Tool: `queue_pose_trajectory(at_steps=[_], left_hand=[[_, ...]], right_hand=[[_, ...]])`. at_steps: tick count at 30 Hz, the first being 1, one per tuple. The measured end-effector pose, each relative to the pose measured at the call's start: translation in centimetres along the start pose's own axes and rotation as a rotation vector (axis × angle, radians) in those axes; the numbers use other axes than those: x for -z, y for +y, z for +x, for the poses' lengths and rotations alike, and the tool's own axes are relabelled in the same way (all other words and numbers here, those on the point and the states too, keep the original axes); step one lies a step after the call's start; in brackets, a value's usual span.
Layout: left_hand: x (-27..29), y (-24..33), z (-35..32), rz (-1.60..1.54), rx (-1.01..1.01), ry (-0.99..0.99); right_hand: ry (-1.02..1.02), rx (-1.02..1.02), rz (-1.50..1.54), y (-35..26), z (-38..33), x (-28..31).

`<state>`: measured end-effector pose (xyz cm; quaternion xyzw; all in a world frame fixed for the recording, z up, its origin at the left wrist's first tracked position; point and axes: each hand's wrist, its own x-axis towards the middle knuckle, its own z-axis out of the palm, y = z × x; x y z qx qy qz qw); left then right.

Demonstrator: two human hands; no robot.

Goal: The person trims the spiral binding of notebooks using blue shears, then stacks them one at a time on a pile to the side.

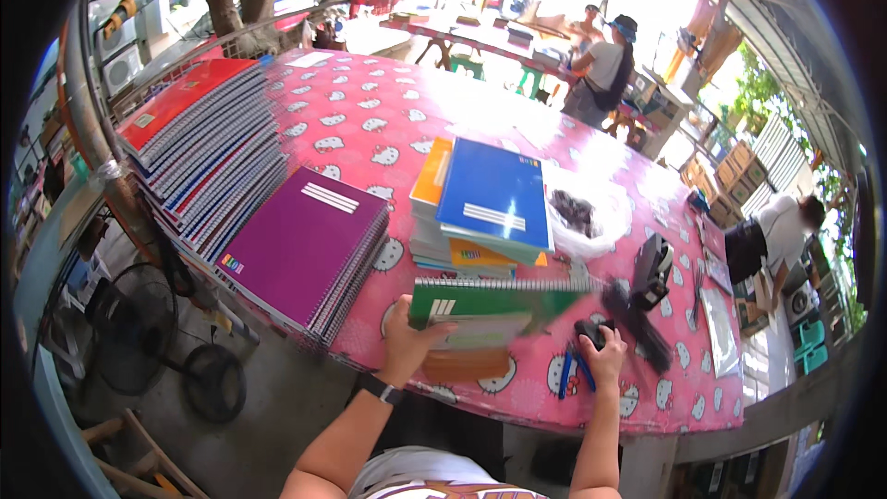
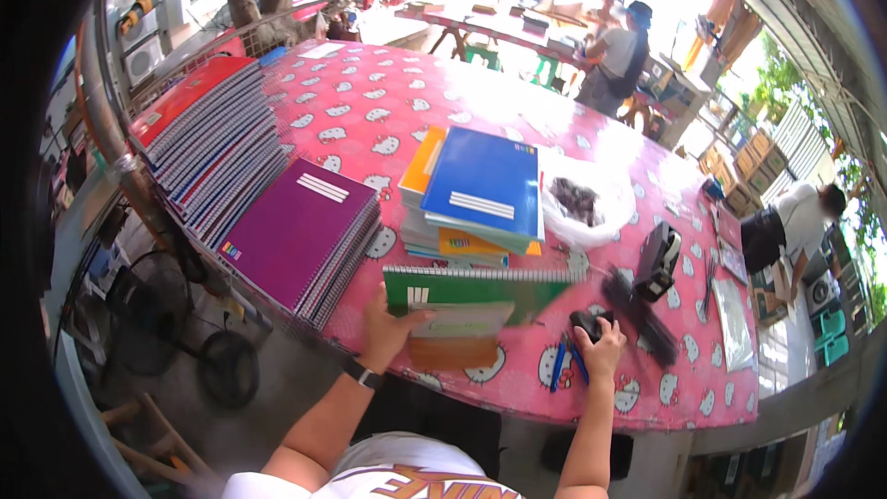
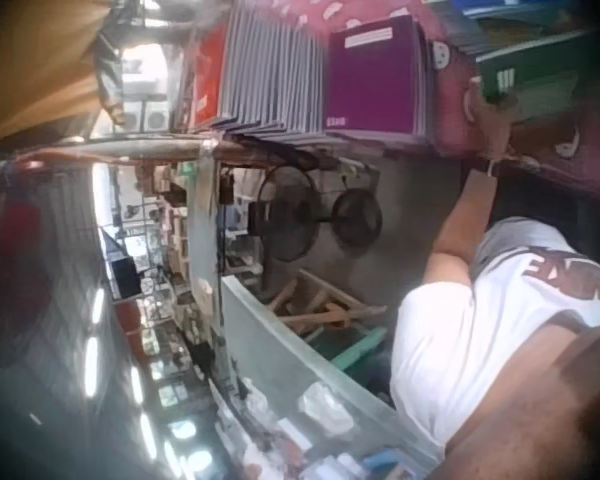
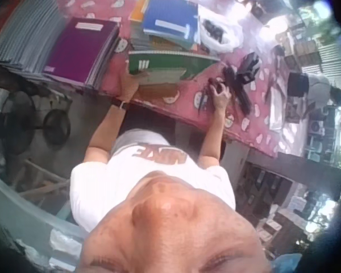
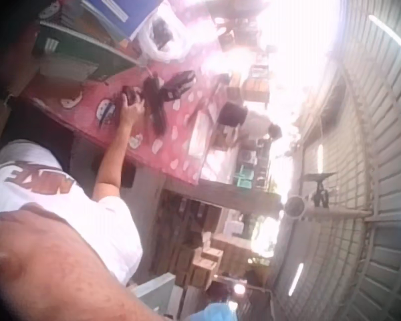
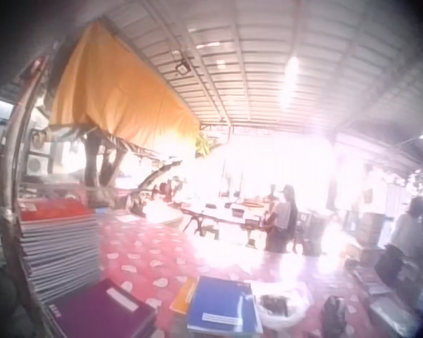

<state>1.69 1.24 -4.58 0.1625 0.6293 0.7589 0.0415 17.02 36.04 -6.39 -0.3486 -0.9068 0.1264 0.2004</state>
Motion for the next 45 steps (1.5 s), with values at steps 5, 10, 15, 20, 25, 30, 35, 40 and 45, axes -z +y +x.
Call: queue_pose_trajectory(at_steps=[5,10,15,20,25,30,35,40,45], left_hand=[[-2.9,-0.1,-3.0,0.223,-0.215,0.29],[-1.4,6.3,-1.6,0.217,-0.397,0.131],[-1.0,9.4,-0.9,0.426,-0.434,0.082],[-1.0,9.1,-0.8,0.283,-0.491,0.071],[-0.3,8.6,-1.2,0.227,-0.304,0.027],[-0.2,8.5,-1.4,0.291,-0.357,0.052],[-0.4,8.3,-1.4,0.358,-0.466,0.099],[-0.4,7.8,-1.3,0.465,-0.602,0.118],[-0.8,8.3,-1.5,0.548,-0.683,0.097]], right_hand=[[-0.033,-0.086,-0.038,-2.7,-4.8,1.1],[-0.14,-0.04,-0.11,-4.0,-7.8,2.0],[-0.147,0.021,-0.107,-4.5,-8.8,2.5],[-0.3,0.015,0.672,-5.4,-8.9,2.3],[-0.613,0.237,1.263,-16.2,-11.1,6.7],[-0.255,0.566,0.934,-21.1,-11.6,7.6],[-0.125,0.612,0.685,-21.8,-12.0,7.1],[-0.126,0.61,0.74,-21.8,-12.6,6.8],[-1.197,-0.285,1.731,-20.9,-12.5,7.7]])
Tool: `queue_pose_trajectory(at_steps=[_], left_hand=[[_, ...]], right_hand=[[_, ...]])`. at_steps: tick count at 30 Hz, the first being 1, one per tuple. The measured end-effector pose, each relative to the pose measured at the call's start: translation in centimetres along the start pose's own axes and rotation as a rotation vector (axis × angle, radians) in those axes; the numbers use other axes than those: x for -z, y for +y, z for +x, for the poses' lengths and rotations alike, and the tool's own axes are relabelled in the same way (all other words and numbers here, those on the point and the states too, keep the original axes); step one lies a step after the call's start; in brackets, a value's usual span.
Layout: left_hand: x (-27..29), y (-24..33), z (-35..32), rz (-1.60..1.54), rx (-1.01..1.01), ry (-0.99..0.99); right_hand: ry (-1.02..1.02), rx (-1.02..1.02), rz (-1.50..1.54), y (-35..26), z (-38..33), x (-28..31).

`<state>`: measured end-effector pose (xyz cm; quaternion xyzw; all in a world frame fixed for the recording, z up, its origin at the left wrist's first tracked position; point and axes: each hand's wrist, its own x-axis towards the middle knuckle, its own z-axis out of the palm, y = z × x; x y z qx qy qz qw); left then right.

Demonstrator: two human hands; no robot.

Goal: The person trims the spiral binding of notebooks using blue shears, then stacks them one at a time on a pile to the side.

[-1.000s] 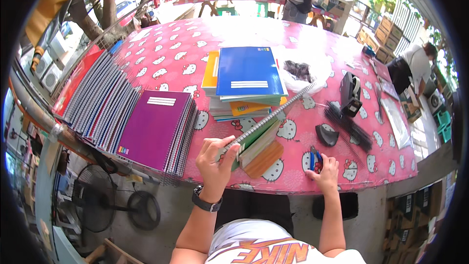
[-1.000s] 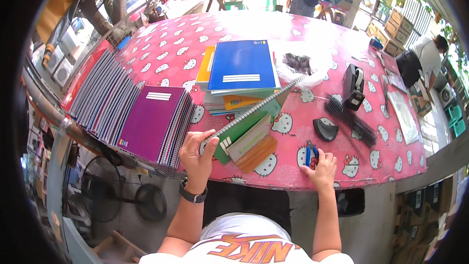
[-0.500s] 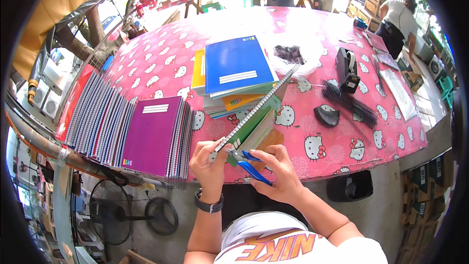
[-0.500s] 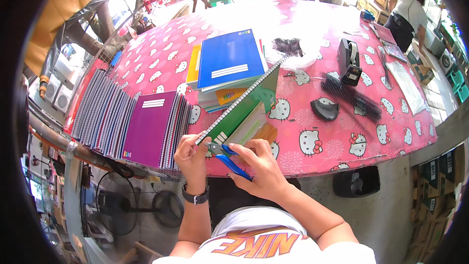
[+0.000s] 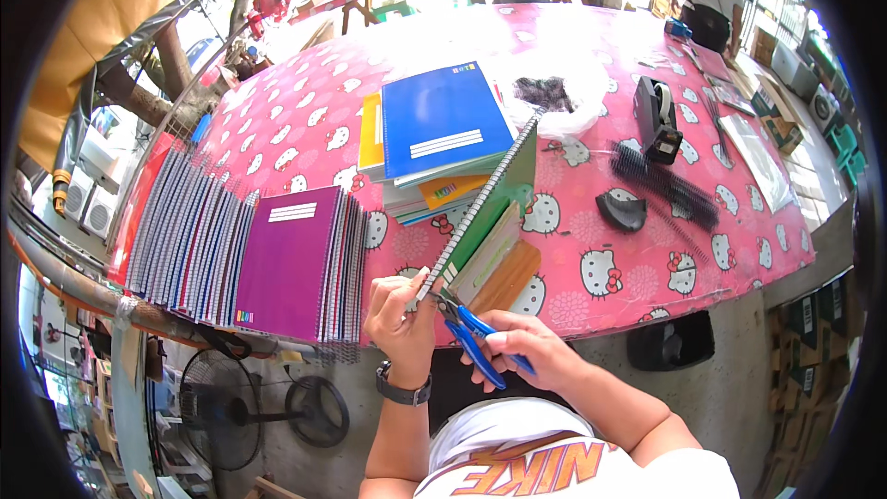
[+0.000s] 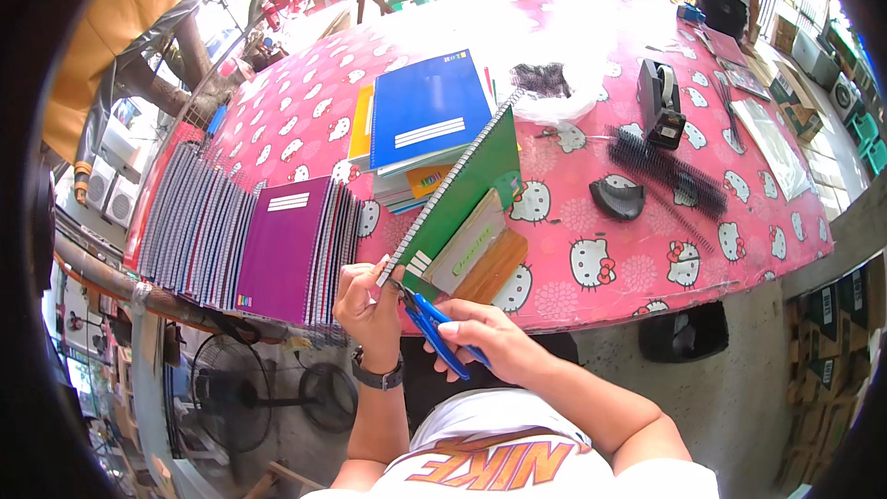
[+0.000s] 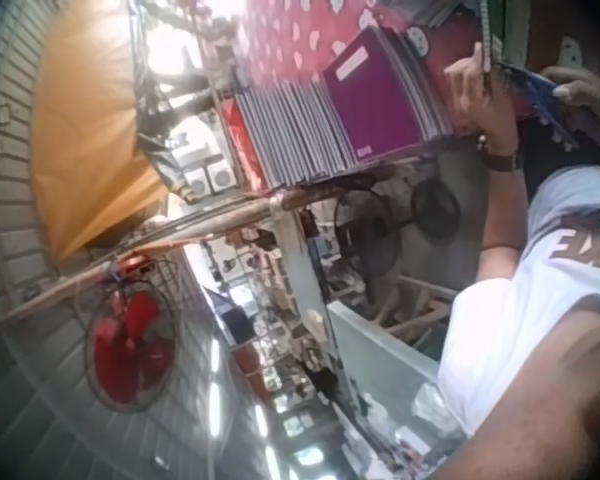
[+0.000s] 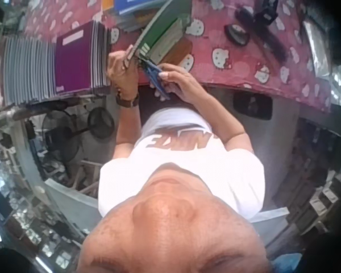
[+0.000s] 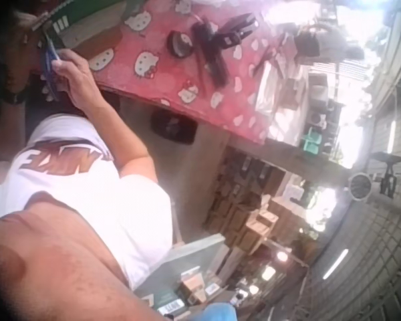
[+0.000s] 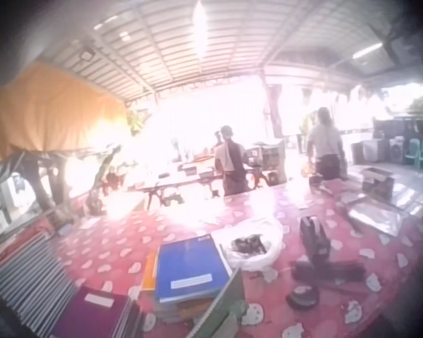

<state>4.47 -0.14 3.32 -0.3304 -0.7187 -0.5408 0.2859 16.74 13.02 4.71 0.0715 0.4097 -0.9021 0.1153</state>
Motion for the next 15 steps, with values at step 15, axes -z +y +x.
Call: queue_pose_trajectory(at_steps=[15], left_hand=[[-3.9,4.7,8.2,0.806,-0.208,-0.543]], right_hand=[[1.115,0.718,-1.581,0.8,-3.1,21.3]])
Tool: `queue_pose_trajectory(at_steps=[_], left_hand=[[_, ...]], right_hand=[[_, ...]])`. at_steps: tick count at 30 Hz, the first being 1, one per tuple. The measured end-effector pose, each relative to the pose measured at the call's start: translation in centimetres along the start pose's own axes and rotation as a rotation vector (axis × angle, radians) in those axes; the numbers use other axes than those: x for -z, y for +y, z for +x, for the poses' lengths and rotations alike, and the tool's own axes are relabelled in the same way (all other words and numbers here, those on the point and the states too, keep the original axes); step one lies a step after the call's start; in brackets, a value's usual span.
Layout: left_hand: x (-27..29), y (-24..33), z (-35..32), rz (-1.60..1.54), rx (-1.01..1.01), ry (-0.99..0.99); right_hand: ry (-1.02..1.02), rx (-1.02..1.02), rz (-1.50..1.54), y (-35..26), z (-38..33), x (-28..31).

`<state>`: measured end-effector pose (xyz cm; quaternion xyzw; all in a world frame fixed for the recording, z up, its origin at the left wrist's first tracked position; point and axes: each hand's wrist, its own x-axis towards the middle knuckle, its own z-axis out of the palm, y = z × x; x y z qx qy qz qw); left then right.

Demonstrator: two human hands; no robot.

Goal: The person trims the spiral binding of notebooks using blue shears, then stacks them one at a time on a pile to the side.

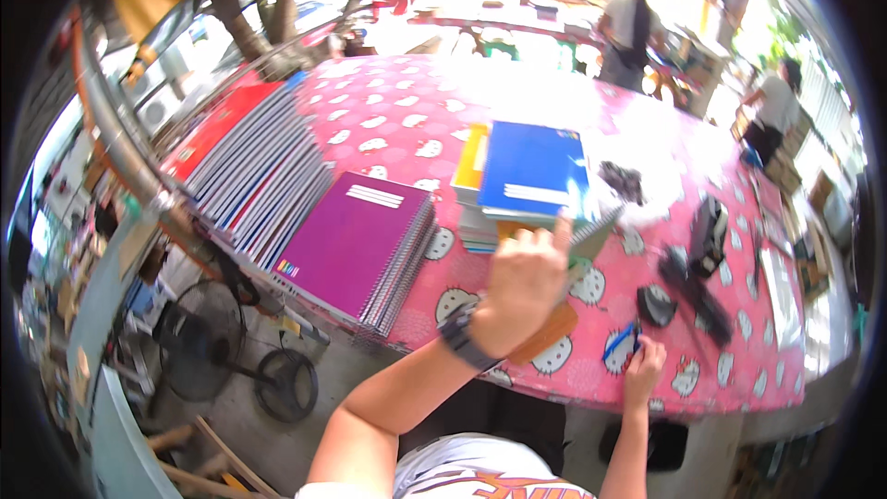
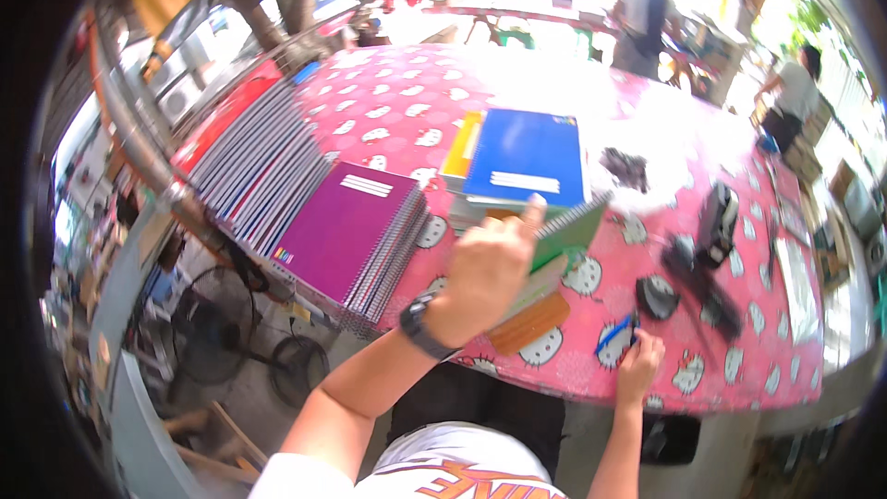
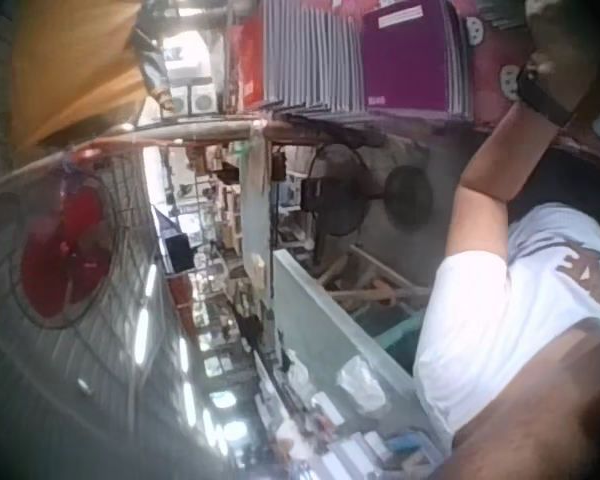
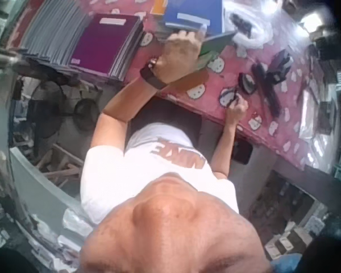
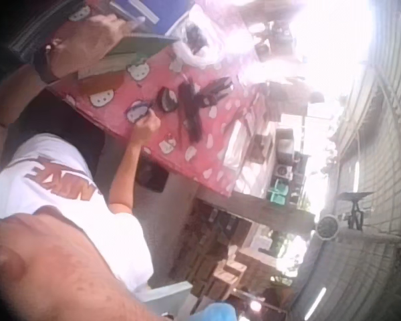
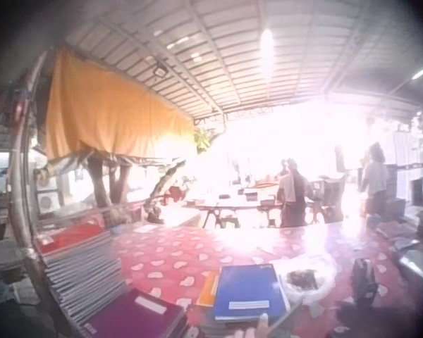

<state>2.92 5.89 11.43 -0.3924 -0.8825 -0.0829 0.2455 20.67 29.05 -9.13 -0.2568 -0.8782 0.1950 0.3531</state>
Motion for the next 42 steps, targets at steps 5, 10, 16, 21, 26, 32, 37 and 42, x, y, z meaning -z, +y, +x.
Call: queue_pose_trajectory(at_steps=[5,10,16,21,26,32,37,42], left_hand=[[-1.9,-1.5,2.4,-0.19,0.051,-0.291],[5.2,-11.2,2.0,-0.537,0.102,0.071],[20.4,-23.1,-0.4,0.018,0.349,0.719],[19.3,-20.2,-0.8,-0.289,0.222,0.798],[12.2,-15.0,-2.5,-0.99,0.238,0.7],[3.4,-12.3,-5.6,-1.63,0.516,0.357],[11.7,-9.6,-6.6,-0.033,-0.251,0.235],[9.3,-7.9,-7.7,-0.305,-0.389,-0.919]], right_hand=[[-0.032,-0.002,-0.009,-2.5,-0.1,-0.5],[-0.044,-0.088,0.117,-1.0,0.1,0.3],[-0.072,-0.109,0.053,-2.0,0.4,0.1],[0.041,-0.059,0.532,-9.8,4.9,1.7],[-0.232,0.173,1.195,-23.9,9.6,1.4],[-0.538,0.104,1.355,-22.1,8.5,4.1],[-0.795,0.529,0.776,-23.4,8.0,6.9],[-1.268,0.847,0.657,-23.2,9.1,7.1]])
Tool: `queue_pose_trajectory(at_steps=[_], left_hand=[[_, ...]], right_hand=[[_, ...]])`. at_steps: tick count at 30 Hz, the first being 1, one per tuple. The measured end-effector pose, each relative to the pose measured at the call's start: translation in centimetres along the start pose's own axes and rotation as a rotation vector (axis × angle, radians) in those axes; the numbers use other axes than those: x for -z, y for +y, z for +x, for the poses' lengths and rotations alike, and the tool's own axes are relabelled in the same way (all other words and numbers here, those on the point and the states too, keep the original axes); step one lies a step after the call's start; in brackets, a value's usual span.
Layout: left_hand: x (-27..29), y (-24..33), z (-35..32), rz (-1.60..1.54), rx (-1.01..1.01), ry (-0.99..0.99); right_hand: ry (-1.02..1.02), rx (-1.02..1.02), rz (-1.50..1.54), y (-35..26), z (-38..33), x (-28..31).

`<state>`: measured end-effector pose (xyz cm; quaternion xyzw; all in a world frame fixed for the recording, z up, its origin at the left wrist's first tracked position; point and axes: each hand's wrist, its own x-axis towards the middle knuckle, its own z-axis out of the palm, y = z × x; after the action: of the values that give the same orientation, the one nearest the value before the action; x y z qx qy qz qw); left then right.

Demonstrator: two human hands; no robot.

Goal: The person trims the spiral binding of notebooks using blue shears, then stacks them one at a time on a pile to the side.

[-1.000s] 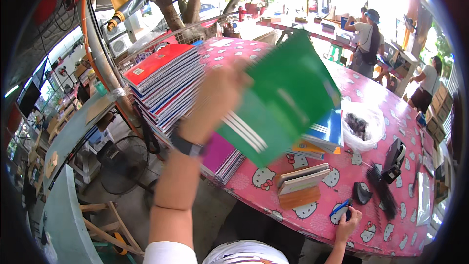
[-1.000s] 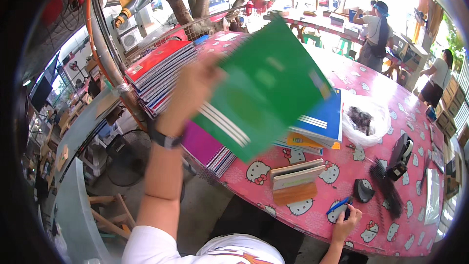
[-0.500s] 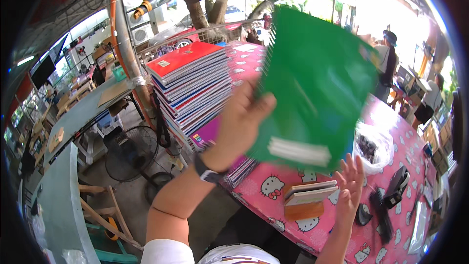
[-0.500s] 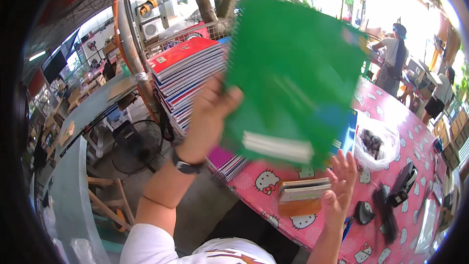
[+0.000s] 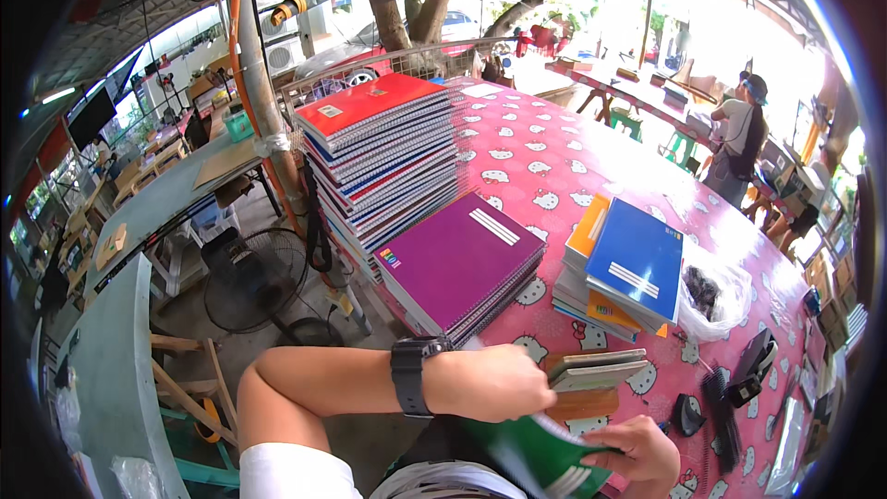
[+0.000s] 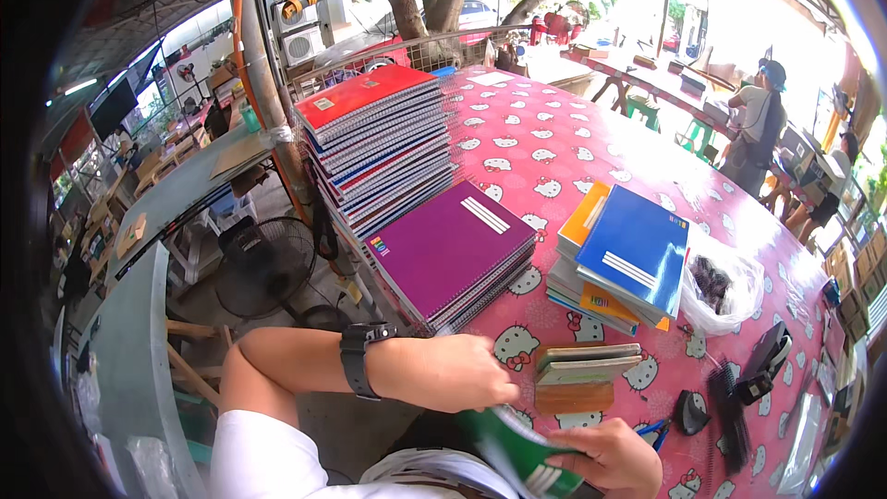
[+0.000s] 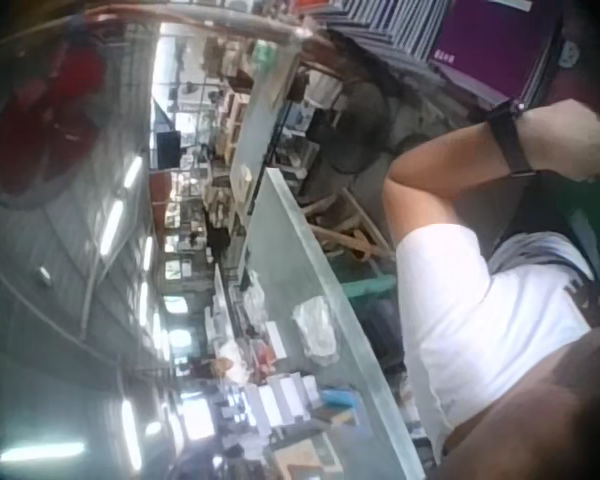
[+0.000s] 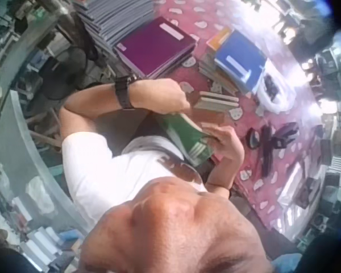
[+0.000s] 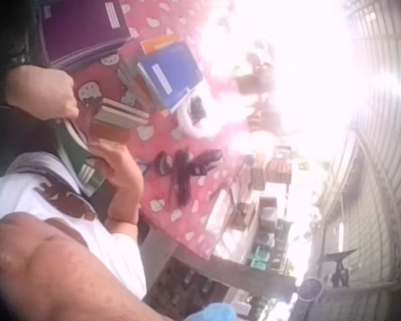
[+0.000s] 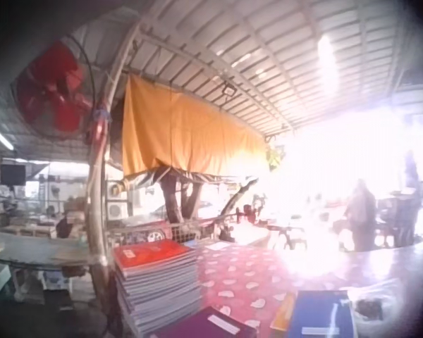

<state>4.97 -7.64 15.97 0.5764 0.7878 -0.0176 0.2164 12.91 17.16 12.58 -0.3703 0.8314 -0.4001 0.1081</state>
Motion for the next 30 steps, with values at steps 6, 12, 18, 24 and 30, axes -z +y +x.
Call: queue_pose_trajectory(at_steps=[6,12,18,24,30], left_hand=[[-7.4,0.3,-0.3,-0.761,-0.37,0.102],[2.9,-0.6,-8.8,-0.115,0.043,0.463],[14.8,-8.7,-16.7,0.857,0.745,1.218],[15.2,-24.5,-15.7,1.099,1.173,1.184],[5.6,-31.7,-11.4,0.863,1.301,1.106]], right_hand=[[-0.013,-0.064,0.161,-0.4,-2.1,0.0],[0.685,-0.023,0.771,2.0,-2.7,-1.6],[1.017,-0.112,0.633,5.3,-5.4,-3.0],[0.959,-0.485,0.168,9.7,-7.4,-6.3],[1.122,-0.66,-0.014,11.4,-12.4,-7.7]])
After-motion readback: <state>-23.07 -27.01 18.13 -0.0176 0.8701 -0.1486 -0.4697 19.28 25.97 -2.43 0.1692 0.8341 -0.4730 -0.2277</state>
